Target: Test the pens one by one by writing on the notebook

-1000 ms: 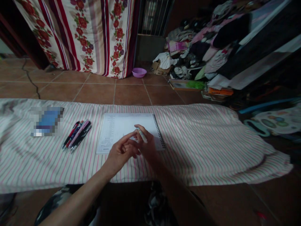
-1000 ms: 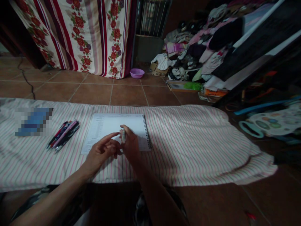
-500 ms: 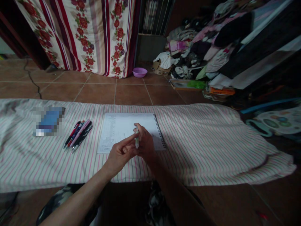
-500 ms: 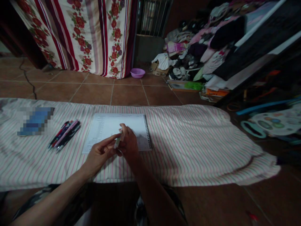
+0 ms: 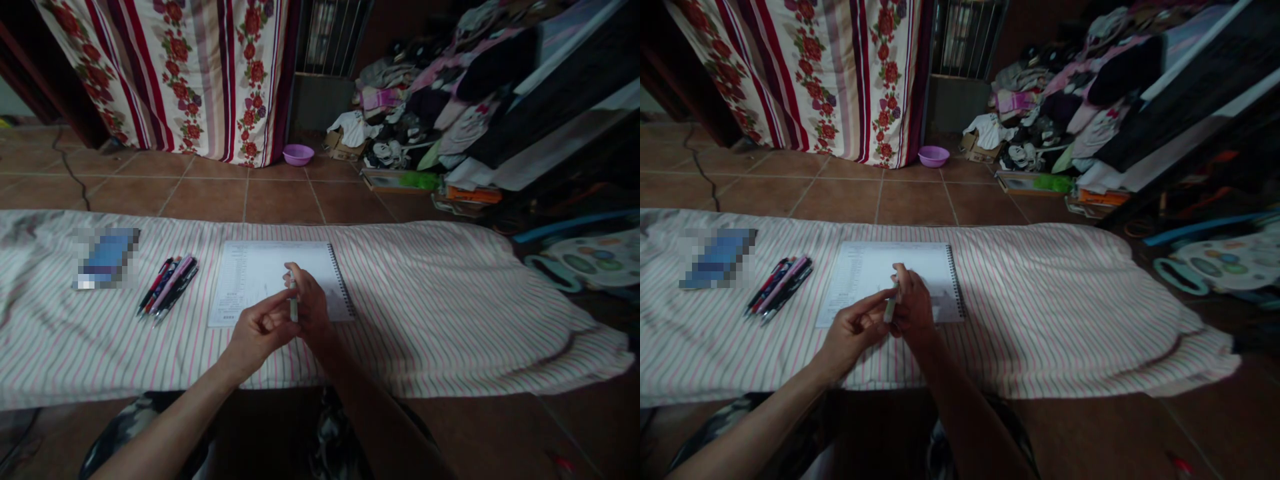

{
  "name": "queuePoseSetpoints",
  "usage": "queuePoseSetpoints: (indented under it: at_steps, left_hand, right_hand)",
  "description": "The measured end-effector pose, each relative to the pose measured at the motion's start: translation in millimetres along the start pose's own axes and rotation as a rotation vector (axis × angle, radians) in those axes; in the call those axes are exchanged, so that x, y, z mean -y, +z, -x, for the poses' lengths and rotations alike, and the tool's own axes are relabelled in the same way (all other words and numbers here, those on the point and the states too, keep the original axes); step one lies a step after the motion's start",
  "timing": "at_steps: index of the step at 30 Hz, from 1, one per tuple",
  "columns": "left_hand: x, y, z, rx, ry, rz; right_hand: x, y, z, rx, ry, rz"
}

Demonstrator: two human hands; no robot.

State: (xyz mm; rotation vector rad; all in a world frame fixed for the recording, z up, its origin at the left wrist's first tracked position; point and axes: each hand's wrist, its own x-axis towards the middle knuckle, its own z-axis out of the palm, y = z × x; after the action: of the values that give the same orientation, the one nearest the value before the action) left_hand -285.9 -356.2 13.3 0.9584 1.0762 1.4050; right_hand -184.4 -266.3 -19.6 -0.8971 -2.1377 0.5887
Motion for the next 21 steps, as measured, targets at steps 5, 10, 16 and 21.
queuePoseSetpoints:
  at_steps: [5,10,16,21]
  left_hand:
    - [0,2.1,3,-0.049,-0.008,-0.068]
    - [1,7.2,3,-0.025,0.027,-0.046]
    - [7,7.6,2,0.055,0.039,0.083]
    - [6,4.2,4,0.095,0.111,0.042]
  right_hand:
    - [5,1,3,-0.058,-0.075,-0.026]
    - [0,4,3,-0.09,-0.071,-0.04]
    - [4,1,6,-0.008,0.027,-0.255]
    - [3,-5,-7,-0.144,0.244,-0.326]
